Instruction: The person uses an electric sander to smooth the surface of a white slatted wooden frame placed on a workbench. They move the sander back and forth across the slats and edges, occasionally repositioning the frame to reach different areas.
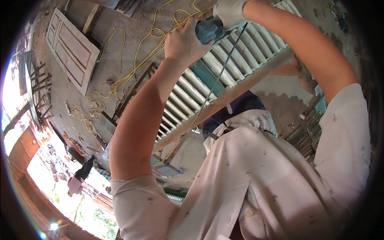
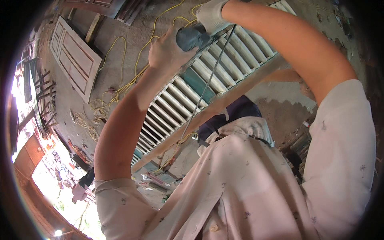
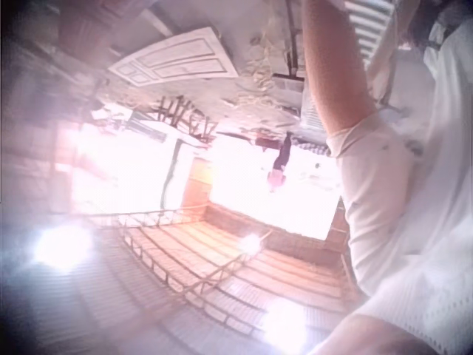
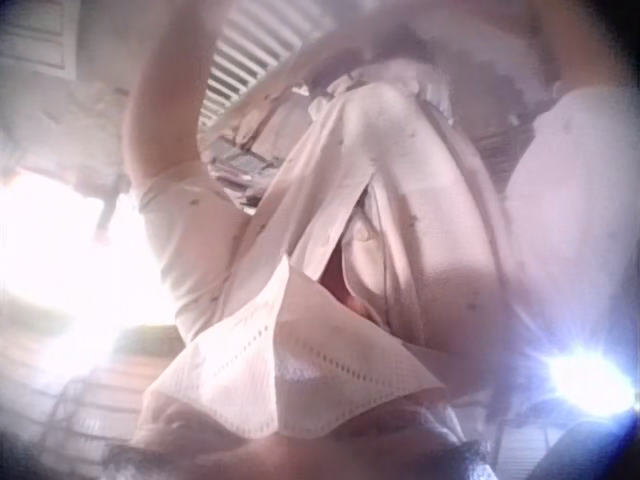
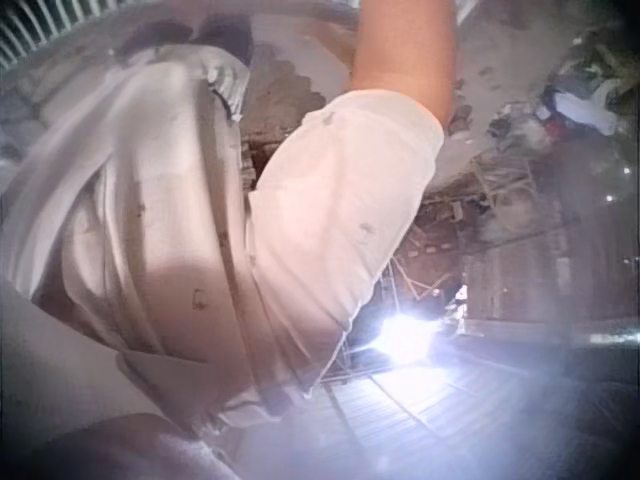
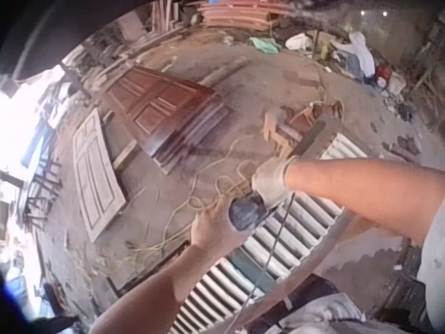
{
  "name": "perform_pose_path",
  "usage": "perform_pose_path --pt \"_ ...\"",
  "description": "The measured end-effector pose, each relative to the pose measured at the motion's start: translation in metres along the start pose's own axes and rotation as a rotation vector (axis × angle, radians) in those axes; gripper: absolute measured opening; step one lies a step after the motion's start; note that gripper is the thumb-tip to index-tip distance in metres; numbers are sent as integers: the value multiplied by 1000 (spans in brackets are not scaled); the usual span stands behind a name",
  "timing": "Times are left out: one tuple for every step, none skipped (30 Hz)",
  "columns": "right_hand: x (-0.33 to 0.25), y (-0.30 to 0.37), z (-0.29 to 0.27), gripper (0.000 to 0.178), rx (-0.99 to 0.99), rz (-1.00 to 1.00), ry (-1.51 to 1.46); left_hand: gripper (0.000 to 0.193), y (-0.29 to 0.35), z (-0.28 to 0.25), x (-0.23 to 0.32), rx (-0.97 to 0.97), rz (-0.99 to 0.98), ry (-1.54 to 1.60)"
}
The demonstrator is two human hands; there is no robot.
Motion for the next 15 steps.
perform_pose_path --pt "0 -2 1 34 25 8 13 83 0 -3 0 -5 -3 13" --pt "-1 -2 0 36 78 -4 -7 81 3 -6 0 -6 -7 28" --pt "-9 -5 -1 37 57 0 -13 81 7 -10 -4 -20 -24 28" --pt "-16 -8 -5 38 43 14 -9 82 12 -14 -8 -23 -33 29" --pt "-23 -11 -6 37 -7 18 17 83 17 -18 -15 -16 -38 31" --pt "-36 -17 -9 37 -7 -30 -1 83 29 -16 -30 56 1 18" --pt "-50 -22 -17 36 12 -35 -85 83 44 -12 -51 147 28 -8" --pt "-57 -34 -1 35 47 -38 -92 90 52 0 -68 82 15 -59" --pt "-76 -33 -12 35 48 -37 -68 98 64 2 -85 20 -22 -110" --pt "-88 -42 -4 36 103 -47 -82 98 69 -14 -91 -79 -65 -3" --pt "-104 -50 8 37 125 -84 -41 98 78 -25 -99 -181 -110 111" --pt "-120 -54 10 36 55 -92 -114 96 87 -29 -108 -205 -102 145" --pt "-134 -58 9 42 -4 -97 -89 94 102 -41 -117 -217 -121 157" --pt "-148 -57 -2 48 215 -176 -76 94 115 -28 -133 -75 -46 93" --pt "-162 -47 -19 39 198 -169 -166 94 126 -19 -156 27 26 4"
Point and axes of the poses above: each hand's wrist, its own y-axis away from the middle knuckle, its own z-axis out of the palm, x = y × z, the point moved 3 cm from there along -y, towards the middle knuckle, and after that the axes turned 9 degrees about x, right-handed, at the moved point
